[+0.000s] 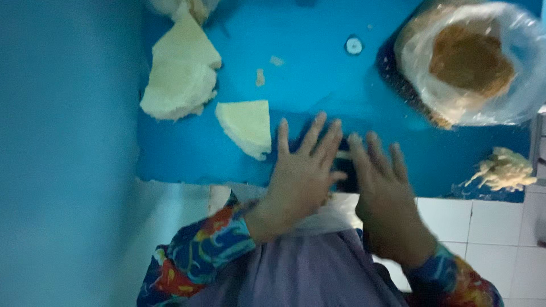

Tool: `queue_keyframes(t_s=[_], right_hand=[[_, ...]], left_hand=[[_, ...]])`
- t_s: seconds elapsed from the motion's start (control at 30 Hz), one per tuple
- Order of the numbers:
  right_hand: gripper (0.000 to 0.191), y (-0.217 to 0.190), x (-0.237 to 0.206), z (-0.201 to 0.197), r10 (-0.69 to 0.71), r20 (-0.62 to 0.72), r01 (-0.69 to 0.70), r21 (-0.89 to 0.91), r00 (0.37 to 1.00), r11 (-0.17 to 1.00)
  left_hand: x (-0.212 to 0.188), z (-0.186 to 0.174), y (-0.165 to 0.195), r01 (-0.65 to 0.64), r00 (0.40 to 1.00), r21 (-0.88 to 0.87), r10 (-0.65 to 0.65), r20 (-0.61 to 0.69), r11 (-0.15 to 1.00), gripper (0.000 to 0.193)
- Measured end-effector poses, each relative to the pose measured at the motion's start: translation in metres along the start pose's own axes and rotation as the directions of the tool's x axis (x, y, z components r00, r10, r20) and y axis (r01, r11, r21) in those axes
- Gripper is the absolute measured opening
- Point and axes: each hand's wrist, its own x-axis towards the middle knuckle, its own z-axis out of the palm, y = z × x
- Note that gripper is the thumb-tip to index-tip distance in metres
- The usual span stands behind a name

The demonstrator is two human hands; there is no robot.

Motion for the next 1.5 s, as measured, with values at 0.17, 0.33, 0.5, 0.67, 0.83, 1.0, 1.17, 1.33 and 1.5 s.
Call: queue_keyframes(t_s=[0.17,0.33,0.5,0.67,0.83,1.0,1.17,1.33,1.5], right_hand=[[0.058,0.002,0.024,0.004,-0.008,-0.113,0.025,0.15,0.994,0.988],[0.073,-0.029,-0.006,-0.008,-0.068,0.003,0.066,0.16,0.998,0.985],[0.059,-0.053,0.045,0.016,-0.078,-0.256,0.191,0.455,0.964,0.87],[0.061,-0.094,0.115,0.04,-0.015,-0.157,0.091,0.492,0.988,0.866],[0.05,-0.086,0.134,0.035,0.149,-0.104,-0.038,0.684,0.983,0.728],[0.06,-0.095,0.136,0.042,0.049,-0.282,0.106,0.508,0.958,0.855],[0.042,-0.1,0.14,0.042,0.081,-0.338,0.052,0.368,0.937,0.928],[0.054,-0.1,0.137,0.037,0.01,-0.388,0.181,0.452,0.921,0.874],[0.049,-0.102,0.144,0.049,0.073,-0.289,0.059,0.423,0.955,0.904]], left_hand=[[-0.018,-0.029,-0.042,0.199,0.962,0.188,-0.155,-0.223,0.962,0.045],[-0.038,-0.041,-0.077,0.433,0.882,0.132,-0.388,-0.269,0.892,0.045],[-0.04,-0.03,-0.082,0.386,0.855,-0.026,-0.368,-0.365,0.922,0.043],[-0.045,-0.039,-0.086,0.418,0.731,-0.439,-0.582,-0.357,0.795,0.036],[-0.043,-0.036,-0.091,0.257,0.735,-0.601,-0.557,-0.386,0.757,0.051],[-0.043,-0.029,-0.098,0.242,0.716,-0.687,-0.604,-0.35,0.685,0.043],[-0.044,-0.024,-0.102,0.288,0.703,-0.658,-0.62,-0.349,0.696,0.043],[-0.046,-0.019,-0.104,0.239,0.711,-0.641,-0.581,-0.396,0.729,0.04],[-0.047,-0.019,-0.105,0.248,0.717,-0.647,-0.585,-0.378,0.721,0.041]])
